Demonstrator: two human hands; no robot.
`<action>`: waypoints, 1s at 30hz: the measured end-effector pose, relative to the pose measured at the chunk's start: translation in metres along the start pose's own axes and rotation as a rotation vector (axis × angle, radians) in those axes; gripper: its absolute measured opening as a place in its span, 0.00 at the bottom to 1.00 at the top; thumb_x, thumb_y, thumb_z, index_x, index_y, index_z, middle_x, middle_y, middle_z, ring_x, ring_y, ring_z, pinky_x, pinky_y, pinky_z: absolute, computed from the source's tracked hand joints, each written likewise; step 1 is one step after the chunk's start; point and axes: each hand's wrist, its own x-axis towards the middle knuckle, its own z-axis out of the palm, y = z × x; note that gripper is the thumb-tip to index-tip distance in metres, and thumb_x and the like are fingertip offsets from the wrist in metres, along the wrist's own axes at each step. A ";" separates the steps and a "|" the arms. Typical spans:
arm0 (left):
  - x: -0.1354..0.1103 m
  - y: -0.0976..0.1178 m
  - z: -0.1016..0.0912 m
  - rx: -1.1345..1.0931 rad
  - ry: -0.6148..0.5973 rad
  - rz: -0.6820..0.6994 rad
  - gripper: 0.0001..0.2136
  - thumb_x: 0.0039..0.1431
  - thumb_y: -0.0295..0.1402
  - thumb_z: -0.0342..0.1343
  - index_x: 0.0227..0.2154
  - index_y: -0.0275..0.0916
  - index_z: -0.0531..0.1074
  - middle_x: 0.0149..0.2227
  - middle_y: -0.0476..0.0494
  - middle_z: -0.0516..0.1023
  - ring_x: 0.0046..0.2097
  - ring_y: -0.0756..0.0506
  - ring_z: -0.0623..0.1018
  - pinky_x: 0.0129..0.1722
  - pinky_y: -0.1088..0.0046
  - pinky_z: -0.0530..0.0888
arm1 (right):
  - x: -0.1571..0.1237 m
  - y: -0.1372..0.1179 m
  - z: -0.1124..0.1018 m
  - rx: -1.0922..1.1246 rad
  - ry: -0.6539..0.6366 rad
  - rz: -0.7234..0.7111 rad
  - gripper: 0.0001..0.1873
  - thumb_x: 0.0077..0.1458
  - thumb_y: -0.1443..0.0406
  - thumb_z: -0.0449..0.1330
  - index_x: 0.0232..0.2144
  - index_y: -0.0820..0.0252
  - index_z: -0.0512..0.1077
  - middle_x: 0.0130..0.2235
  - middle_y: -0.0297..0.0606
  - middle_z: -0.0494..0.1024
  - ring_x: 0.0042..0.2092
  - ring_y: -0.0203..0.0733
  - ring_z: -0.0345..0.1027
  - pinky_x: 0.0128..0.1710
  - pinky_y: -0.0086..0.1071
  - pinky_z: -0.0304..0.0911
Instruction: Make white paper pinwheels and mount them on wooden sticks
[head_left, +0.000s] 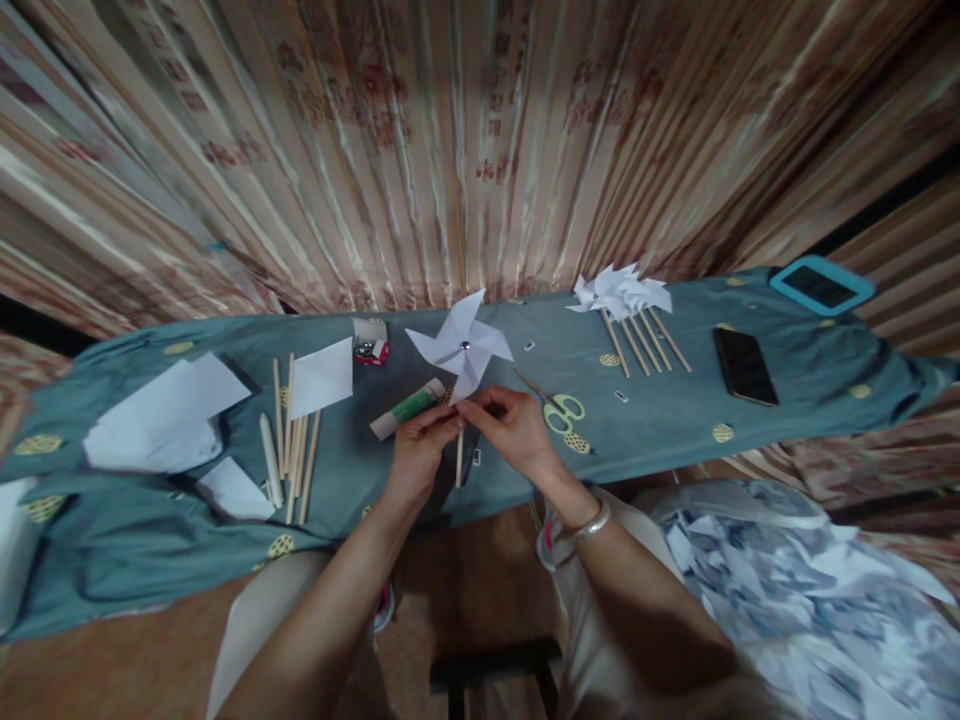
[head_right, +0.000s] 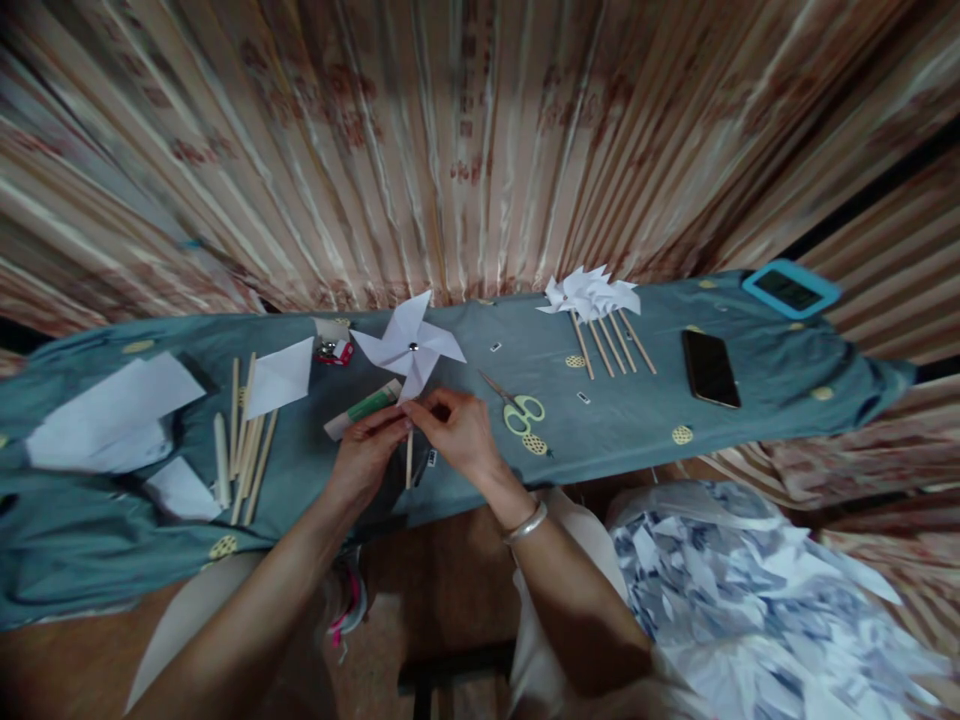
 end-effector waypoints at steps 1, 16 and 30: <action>0.000 0.001 0.000 -0.001 0.002 -0.001 0.15 0.32 0.36 0.73 0.27 0.37 0.82 0.28 0.47 0.80 0.28 0.51 0.73 0.34 0.72 0.70 | -0.001 0.000 -0.001 -0.028 -0.008 -0.009 0.20 0.54 0.49 0.62 0.22 0.58 0.73 0.20 0.29 0.71 0.24 0.33 0.62 0.25 0.28 0.54; 0.000 0.021 -0.001 -0.189 0.070 -0.092 0.17 0.27 0.33 0.75 0.27 0.37 0.82 0.30 0.45 0.83 0.31 0.50 0.76 0.34 0.74 0.70 | -0.022 0.008 0.022 0.406 -0.275 0.230 0.21 0.41 0.50 0.71 0.30 0.59 0.76 0.27 0.33 0.78 0.29 0.36 0.70 0.32 0.31 0.64; -0.001 0.021 -0.001 -0.195 0.020 -0.083 0.18 0.28 0.33 0.74 0.29 0.38 0.82 0.30 0.46 0.82 0.32 0.49 0.76 0.36 0.72 0.71 | -0.023 -0.001 0.023 0.459 -0.214 0.300 0.20 0.38 0.50 0.71 0.24 0.58 0.73 0.21 0.28 0.73 0.24 0.33 0.63 0.27 0.29 0.59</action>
